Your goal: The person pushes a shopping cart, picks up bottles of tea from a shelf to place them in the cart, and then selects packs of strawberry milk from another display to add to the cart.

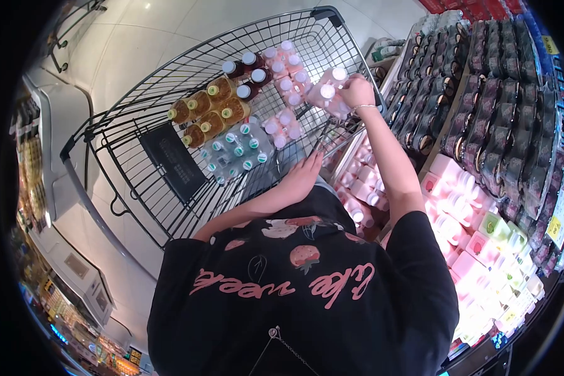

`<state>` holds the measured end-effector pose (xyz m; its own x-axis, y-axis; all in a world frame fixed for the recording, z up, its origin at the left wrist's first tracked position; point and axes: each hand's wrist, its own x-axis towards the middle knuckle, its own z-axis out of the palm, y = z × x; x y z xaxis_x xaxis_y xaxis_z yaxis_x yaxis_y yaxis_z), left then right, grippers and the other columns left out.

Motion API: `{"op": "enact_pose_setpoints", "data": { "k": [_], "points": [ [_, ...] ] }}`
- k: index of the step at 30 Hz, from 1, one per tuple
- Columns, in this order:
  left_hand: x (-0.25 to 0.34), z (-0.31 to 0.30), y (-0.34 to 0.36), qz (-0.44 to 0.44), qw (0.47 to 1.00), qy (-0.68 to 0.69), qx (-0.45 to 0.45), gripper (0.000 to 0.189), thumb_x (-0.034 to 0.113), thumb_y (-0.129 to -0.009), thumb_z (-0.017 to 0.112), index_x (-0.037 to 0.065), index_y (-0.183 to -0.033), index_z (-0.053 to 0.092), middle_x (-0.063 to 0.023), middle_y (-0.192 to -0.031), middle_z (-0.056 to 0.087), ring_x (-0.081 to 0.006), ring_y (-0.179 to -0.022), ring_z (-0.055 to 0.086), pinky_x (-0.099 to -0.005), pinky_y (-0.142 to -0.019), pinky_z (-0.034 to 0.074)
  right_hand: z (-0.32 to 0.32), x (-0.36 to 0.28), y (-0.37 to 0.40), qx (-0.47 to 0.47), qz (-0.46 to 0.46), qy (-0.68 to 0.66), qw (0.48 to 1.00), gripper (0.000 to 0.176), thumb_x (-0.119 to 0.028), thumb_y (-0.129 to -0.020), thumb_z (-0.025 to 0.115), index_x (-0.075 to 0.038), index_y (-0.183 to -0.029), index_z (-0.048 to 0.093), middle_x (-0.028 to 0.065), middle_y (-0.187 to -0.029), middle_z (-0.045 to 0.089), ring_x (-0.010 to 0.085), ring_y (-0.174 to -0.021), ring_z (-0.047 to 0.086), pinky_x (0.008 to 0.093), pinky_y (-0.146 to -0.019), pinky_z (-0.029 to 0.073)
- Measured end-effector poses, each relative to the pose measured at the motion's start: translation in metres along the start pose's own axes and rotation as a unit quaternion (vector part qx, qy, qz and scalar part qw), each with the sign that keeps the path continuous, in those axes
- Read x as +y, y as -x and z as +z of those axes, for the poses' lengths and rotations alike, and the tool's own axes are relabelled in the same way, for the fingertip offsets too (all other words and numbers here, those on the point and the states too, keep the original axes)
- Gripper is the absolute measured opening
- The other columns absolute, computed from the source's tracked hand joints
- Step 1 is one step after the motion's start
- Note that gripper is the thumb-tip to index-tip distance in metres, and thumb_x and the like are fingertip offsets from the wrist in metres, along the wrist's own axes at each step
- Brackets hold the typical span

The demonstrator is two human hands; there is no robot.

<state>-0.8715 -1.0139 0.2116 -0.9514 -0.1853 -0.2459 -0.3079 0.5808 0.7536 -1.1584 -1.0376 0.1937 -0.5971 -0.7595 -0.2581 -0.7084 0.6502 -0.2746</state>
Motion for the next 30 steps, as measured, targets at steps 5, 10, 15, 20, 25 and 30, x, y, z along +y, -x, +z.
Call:
{"op": "enact_pose_setpoints", "data": {
  "k": [5,10,15,20,25,30],
  "points": [
    [0.001,-0.003,-0.002,-0.010,1.000,0.011,-0.025,0.063,0.002,-0.081,0.043,-0.004,-0.140,0.019,-0.0254,-0.140,0.031,-0.0409,-0.120,0.043,-0.0453,-0.102,0.035,-0.022,-0.035,-0.029,-0.009,-0.008,0.004,1.000,0.042,-0.045,-0.065,0.075,-0.007,-0.081,0.072,0.0124,-0.102,0.064,0.0298,-0.089,0.063,0.0388,-0.084,0.046],
    [0.001,-0.005,-0.003,-0.016,0.999,0.001,-0.045,0.064,0.002,-0.082,0.042,-0.005,-0.141,0.018,-0.0249,-0.140,0.031,-0.0401,-0.122,0.042,-0.0450,-0.102,0.035,0.004,-0.077,-0.065,0.000,0.040,-0.015,0.999,0.046,-0.047,-0.063,0.075,-0.007,-0.084,0.073,0.0169,-0.100,0.064,0.0320,-0.087,0.064,0.0373,-0.081,0.049],
    [-0.002,0.001,-0.002,-0.018,0.998,0.011,-0.058,0.064,0.003,-0.082,0.041,-0.006,-0.141,0.017,-0.0272,-0.139,0.032,-0.0406,-0.120,0.043,-0.0437,-0.101,0.037,0.033,-0.128,-0.102,-0.042,0.107,0.001,0.993,0.042,-0.045,-0.081,0.060,-0.007,-0.097,0.070,0.0155,-0.106,0.064,0.0274,-0.110,0.053,0.0480,-0.094,0.035],
    [-0.009,0.010,-0.003,0.010,1.000,0.006,-0.002,0.056,0.010,-0.087,0.038,-0.003,-0.139,0.023,-0.0286,-0.136,0.036,-0.0461,-0.115,0.047,-0.0493,-0.098,0.039,0.075,-0.140,-0.119,-0.031,0.136,-0.096,0.986,0.036,-0.040,-0.083,0.057,-0.009,-0.097,0.070,0.0142,-0.104,0.065,0.0249,-0.112,0.051,0.0469,-0.095,0.032],
    [-0.012,0.007,-0.002,0.021,0.999,0.049,-0.007,0.055,0.008,-0.086,0.037,-0.003,-0.138,0.024,-0.0300,-0.135,0.036,-0.0454,-0.116,0.045,-0.0477,-0.101,0.036,0.084,-0.131,-0.109,-0.014,0.023,-0.132,0.991,0.044,-0.039,-0.078,0.061,-0.024,-0.119,0.061,0.0122,-0.117,0.059,0.0268,-0.126,0.040,0.0473,-0.102,0.021],
    [-0.019,0.001,-0.006,0.026,0.994,0.051,-0.093,0.073,-0.002,-0.074,0.050,-0.007,-0.140,0.019,-0.0267,-0.144,0.024,-0.0423,-0.130,0.031,-0.0432,-0.108,0.027,0.070,-0.104,-0.071,0.067,-0.087,-0.165,0.980,0.060,-0.035,-0.077,0.061,-0.028,-0.134,0.046,0.0187,-0.137,0.042,0.0414,-0.133,0.027,0.0510,-0.108,0.012]
  ]
}}
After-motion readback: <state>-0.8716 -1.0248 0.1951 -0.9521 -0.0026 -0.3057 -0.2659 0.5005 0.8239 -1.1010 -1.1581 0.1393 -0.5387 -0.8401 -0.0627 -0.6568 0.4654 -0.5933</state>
